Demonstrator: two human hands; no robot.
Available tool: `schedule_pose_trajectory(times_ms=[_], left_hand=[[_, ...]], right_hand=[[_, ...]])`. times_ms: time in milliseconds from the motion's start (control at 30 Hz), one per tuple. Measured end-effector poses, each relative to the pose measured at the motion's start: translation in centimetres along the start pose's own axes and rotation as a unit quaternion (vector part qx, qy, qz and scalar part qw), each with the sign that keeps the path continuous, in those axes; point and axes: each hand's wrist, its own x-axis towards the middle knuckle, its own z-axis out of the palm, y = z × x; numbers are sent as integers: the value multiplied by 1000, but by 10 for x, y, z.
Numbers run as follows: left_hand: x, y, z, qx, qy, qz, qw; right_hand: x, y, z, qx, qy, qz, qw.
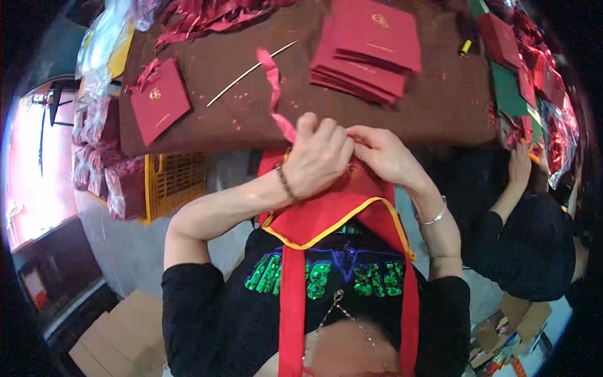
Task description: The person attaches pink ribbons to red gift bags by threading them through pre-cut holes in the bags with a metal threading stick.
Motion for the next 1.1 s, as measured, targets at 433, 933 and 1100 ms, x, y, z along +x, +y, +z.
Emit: schedule_pose_trajectory(times_ms=[433, 933, 1100], left_hand=[[-1, -17, 3, -59, 23, 42, 997], [-1, -21, -3, -165, -31, -42, 985], [2, -32, 0, -275, -8, -65, 959]], right_hand=[[-5, -10, -4, -32, 8, 8, 999], [-13, -10, 0, 19, 10, 11, 1000], [-15, -11, -1, 47, 15, 5, 999]])
